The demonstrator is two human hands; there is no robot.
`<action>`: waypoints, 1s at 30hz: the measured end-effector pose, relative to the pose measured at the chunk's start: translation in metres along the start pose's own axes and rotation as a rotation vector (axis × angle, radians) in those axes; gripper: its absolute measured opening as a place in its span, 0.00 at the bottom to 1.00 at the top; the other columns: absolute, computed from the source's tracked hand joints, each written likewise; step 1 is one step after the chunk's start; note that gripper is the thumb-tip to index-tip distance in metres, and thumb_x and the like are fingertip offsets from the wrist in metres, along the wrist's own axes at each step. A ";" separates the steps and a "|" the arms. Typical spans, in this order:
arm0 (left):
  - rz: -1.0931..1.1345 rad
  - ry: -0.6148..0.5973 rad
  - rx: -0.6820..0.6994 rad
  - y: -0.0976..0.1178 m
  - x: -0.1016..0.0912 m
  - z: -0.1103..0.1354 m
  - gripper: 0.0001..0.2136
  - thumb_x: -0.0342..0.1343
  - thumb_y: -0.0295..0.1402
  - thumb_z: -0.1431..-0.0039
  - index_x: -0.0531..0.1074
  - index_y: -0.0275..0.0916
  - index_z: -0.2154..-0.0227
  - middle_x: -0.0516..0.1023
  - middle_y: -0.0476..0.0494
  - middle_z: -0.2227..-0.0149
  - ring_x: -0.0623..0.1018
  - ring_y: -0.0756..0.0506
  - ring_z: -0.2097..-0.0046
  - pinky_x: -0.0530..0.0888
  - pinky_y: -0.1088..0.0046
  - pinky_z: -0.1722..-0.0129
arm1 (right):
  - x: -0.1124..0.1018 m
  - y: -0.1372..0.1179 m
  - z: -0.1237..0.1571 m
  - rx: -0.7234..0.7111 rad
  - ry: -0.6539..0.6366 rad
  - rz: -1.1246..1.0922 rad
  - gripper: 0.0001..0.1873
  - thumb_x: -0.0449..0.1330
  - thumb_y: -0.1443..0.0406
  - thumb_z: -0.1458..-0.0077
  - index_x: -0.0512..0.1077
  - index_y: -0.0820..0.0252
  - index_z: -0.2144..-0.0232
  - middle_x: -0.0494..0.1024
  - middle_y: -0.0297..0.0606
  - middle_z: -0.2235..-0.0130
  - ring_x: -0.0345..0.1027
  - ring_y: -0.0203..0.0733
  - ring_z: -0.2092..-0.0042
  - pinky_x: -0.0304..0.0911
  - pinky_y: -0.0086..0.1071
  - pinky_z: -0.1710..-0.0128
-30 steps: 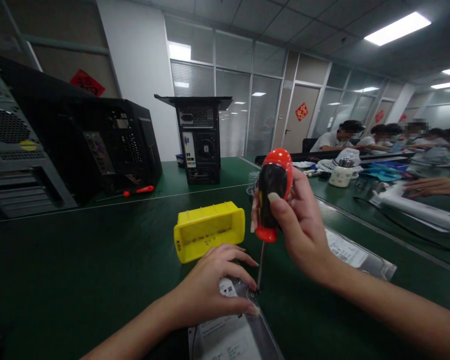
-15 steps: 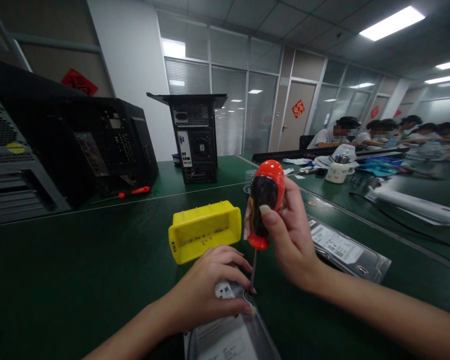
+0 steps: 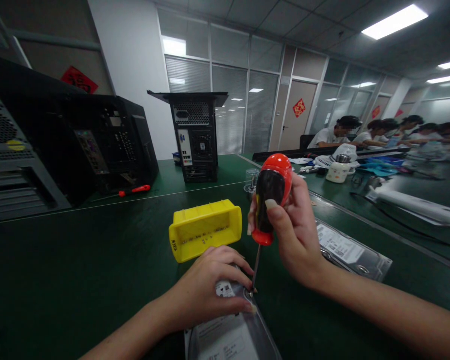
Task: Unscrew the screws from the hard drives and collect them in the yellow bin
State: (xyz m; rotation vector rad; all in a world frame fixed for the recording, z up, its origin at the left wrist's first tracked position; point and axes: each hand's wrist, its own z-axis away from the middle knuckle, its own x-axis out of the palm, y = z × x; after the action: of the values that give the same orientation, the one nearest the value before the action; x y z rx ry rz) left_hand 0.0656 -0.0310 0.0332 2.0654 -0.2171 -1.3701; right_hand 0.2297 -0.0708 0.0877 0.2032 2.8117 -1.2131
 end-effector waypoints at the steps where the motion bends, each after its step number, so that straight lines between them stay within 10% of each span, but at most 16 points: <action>1: 0.000 -0.002 0.000 0.000 0.000 0.000 0.10 0.64 0.40 0.48 0.78 0.46 0.62 0.76 0.47 0.55 0.72 0.42 0.52 0.64 0.62 0.51 | 0.000 0.000 0.000 0.006 -0.001 -0.005 0.20 0.48 0.54 0.39 0.47 0.49 0.48 0.67 0.36 0.65 0.66 0.39 0.71 0.70 0.36 0.72; 30: 0.014 0.006 -0.023 0.000 0.001 0.002 0.10 0.65 0.38 0.49 0.78 0.44 0.63 0.76 0.50 0.57 0.73 0.45 0.53 0.64 0.68 0.52 | 0.000 0.006 0.002 -0.056 -0.010 -0.195 0.18 0.55 0.62 0.40 0.53 0.49 0.50 0.69 0.34 0.62 0.67 0.36 0.69 0.69 0.32 0.73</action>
State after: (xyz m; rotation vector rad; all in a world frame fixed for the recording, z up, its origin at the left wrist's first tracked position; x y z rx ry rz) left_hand 0.0643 -0.0329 0.0319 2.0453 -0.2125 -1.3513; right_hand 0.2309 -0.0679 0.0816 -0.0825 2.9085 -1.1626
